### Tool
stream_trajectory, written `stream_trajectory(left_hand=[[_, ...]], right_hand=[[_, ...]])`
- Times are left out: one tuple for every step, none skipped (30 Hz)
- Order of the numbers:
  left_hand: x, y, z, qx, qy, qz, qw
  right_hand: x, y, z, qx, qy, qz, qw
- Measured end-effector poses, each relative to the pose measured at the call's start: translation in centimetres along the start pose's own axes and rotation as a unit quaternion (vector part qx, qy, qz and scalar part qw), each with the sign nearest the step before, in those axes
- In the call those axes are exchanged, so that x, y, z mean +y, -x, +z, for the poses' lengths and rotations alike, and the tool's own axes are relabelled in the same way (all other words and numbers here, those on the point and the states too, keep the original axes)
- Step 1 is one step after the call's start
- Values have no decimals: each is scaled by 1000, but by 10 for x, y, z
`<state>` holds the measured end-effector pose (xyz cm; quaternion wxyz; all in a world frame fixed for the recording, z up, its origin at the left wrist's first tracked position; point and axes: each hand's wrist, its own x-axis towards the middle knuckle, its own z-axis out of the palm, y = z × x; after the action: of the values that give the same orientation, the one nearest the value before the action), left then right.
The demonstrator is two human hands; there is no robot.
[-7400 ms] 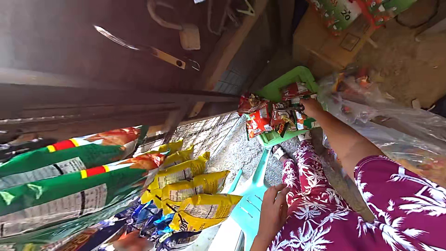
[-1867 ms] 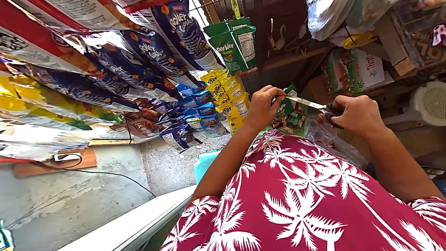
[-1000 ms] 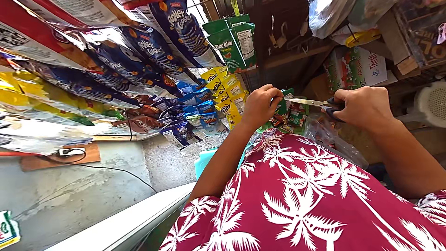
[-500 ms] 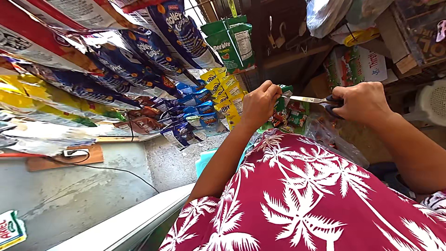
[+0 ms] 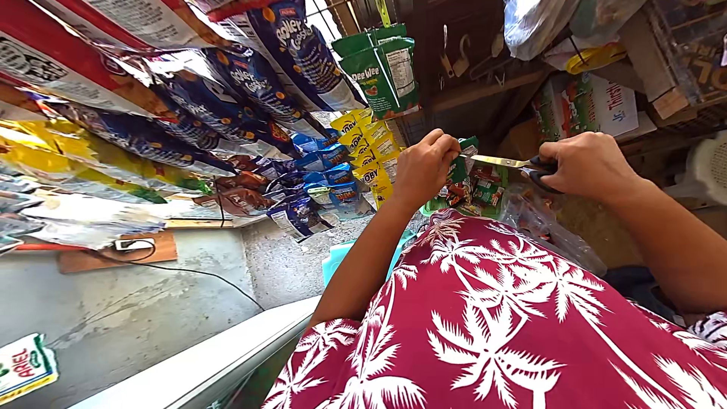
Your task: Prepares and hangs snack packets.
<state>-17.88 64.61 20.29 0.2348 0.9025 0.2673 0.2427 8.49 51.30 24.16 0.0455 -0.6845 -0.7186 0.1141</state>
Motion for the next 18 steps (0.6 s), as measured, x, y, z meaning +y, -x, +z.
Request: stream_trajectory(left_hand=[[0, 0, 0, 0, -2, 0, 1000], [-1, 0, 0, -1, -2, -1, 1000], [-1, 1, 0, -2, -3, -1, 1000], [-1, 1, -1, -4, -2, -2, 1000], [-2, 1, -1, -6, -1, -3, 1000], [-2, 0, -2, -8, 0, -3, 1000], [-2, 0, -2, -7, -1, -1, 1000], [-2, 1, -2, -4, -3, 2, 1000], [-2, 1, -2, -1, -4, 4, 1000], [-2, 1, -2, 1, -5, 5, 1000], [-2, 2, -2, 3, -6, 4, 1000], [-2, 2, -2, 4, -6, 2, 1000], [-2, 2, -2, 3, -6, 0, 1000], [-1, 2, -3, 2, -5, -3, 1000], [-2, 3, -4, 1, -5, -5, 1000], [-2, 4, -4, -1, -4, -6, 1000], [-3, 4, -4, -2, -2, -8, 1000], [-3, 5, -4, -2, 0, -9, 1000]], right_hand=[[-1, 0, -2, 2, 6, -4, 1000], [-2, 0, -3, 7, 10, -10, 1000], [-2, 0, -4, 12, 15, -16, 1000], [-2, 0, -4, 18, 20, -23, 999], [-1, -1, -4, 22, 22, -28, 999], [0, -1, -4, 20, 22, -30, 999], [0, -1, -5, 18, 24, -33, 999], [0, -1, -6, 17, 25, -36, 999], [-1, -2, -7, 18, 27, -39, 999], [-2, -2, -9, 21, 30, -42, 998], [-4, -3, -11, 25, 36, -45, 998], [-5, -3, -12, 24, 39, -45, 998], [-5, -4, -13, 21, 39, -45, 998], [-6, -5, -15, 17, 38, -45, 998], [-7, -5, -16, 14, 38, -46, 998], [-8, -6, -17, 9, 38, -47, 998], [-8, -7, -18, 3, 43, -47, 998], [-7, -8, -19, -3, 46, -47, 998]])
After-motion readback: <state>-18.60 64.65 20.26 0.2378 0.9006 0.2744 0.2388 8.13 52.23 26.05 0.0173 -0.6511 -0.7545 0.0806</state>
